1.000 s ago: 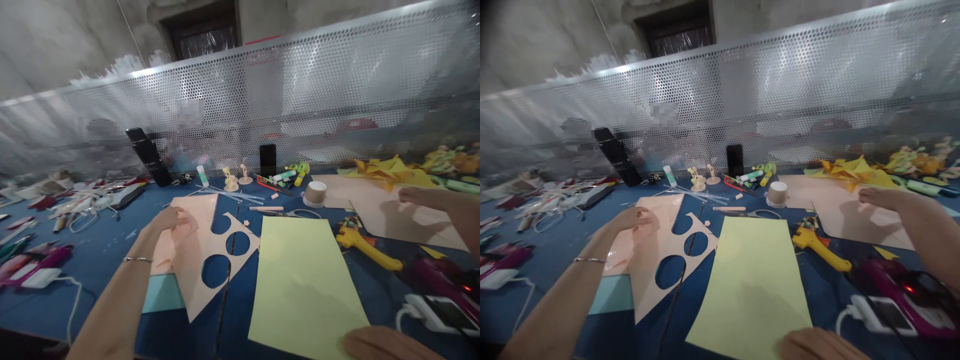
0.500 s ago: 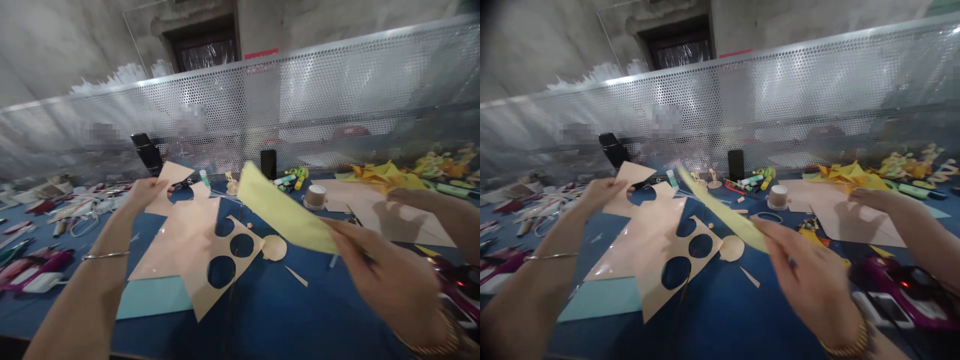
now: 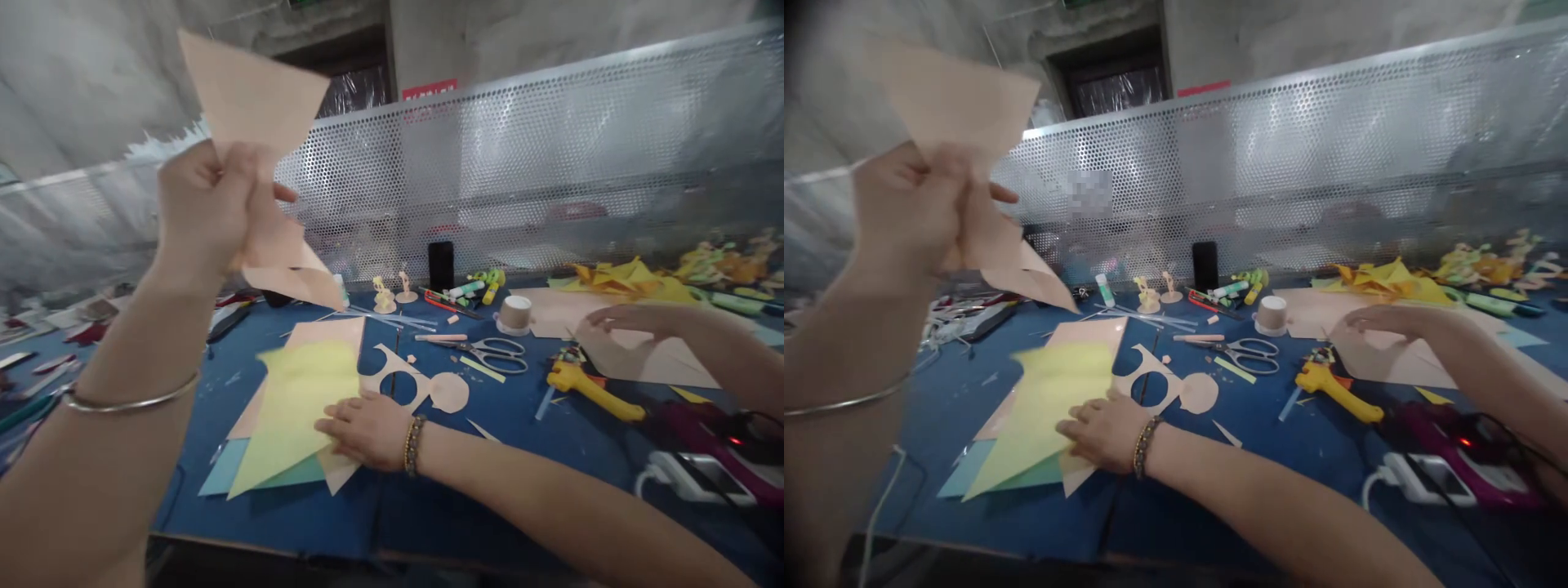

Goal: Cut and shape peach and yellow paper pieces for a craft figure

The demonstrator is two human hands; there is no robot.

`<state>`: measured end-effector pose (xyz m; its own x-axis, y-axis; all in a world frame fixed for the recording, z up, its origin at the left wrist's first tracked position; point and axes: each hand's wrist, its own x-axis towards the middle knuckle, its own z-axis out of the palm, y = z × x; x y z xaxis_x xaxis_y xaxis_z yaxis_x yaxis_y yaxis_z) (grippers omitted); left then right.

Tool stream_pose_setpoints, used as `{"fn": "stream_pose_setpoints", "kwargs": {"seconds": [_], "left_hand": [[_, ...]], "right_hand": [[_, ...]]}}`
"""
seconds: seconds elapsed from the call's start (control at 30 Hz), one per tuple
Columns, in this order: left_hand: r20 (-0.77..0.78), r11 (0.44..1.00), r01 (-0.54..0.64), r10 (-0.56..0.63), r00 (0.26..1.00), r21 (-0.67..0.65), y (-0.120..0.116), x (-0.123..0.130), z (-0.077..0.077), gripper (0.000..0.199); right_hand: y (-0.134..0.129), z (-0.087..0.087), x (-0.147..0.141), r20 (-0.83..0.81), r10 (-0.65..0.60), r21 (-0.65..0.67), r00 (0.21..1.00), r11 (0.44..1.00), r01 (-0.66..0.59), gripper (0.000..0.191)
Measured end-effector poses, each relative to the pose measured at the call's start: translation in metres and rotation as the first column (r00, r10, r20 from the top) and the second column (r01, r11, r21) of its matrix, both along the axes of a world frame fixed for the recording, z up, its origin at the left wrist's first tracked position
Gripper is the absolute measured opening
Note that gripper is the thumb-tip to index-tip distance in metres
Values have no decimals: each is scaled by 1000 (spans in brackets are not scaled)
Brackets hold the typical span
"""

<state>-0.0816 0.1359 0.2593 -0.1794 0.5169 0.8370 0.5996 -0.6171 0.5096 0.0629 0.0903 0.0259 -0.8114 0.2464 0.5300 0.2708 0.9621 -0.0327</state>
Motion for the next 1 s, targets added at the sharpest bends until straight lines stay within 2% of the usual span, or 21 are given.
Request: {"fn": "stream_pose_setpoints", "kwargs": {"seconds": [0.07,0.13,0.17,0.23,0.27,0.33,0.4,0.43,0.47,0.53,0.6,0.63,0.7,0.77,0.87,0.9,0.97,1.0], "left_hand": [[6,996,94,-94,996,-4,5,27,-6,22],[17,957,291,-291,957,-16,7,53,-17,26],[15,933,359,-359,933,-23,7,66,-24,28],[4,893,440,-441,897,-96,4,93,-36,32],[-5,871,469,-475,880,-145,1,107,-41,32],[-31,840,514,-527,850,-173,-5,136,-46,31],[-85,795,572,-596,799,-203,-12,163,-45,28],[-119,797,571,-597,793,-195,-15,174,-43,30],[-151,802,560,-592,792,-207,-18,182,-41,35],[-182,820,522,-564,805,-233,-24,189,-43,40],[-154,832,468,-526,837,-297,-26,183,-57,35],[-111,836,421,-484,868,-351,-26,175,-69,37],[-124,793,279,-404,906,-541,-23,155,-103,38],[-258,678,96,-402,878,-729,-21,132,-142,41],[-303,627,31,-419,856,-778,-30,107,-194,27],[-331,643,1,-396,856,-766,-38,102,-206,33],[-479,742,-68,-357,802,-666,-59,100,-222,51],[-533,781,-72,-353,769,-620,-72,101,-227,51]], "right_hand": [[-9,4,20,-14,19,-16,1000,1000,-19,47],[-23,14,55,-59,43,-26,997,999,-44,35],[-31,20,77,-149,41,-19,988,999,-45,26],[-47,31,120,-346,-38,18,937,999,47,18],[-52,35,140,-454,-151,-3,878,986,168,14],[-59,41,170,-667,-366,-68,649,897,437,19],[-60,43,188,-705,-493,-131,510,797,590,41],[-59,42,193,-701,-523,-133,485,764,631,51],[-58,41,196,-689,-540,-119,483,742,660,55],[-56,36,201,-686,-519,-39,511,726,686,48],[-56,29,207,-670,-469,54,575,742,668,35],[-57,24,210,-645,-454,73,615,764,641,32],[-61,12,216,-542,-441,85,715,818,569,25],[-67,-3,219,-390,-473,62,790,843,535,20],[-77,-25,217,-160,-522,12,837,847,531,27],[-80,-32,215,-100,-531,-13,841,846,533,33],[-85,-41,210,-37,-528,-58,849,849,525,40],[-88,-44,208,-26,-521,-87,853,851,518,41]]}}
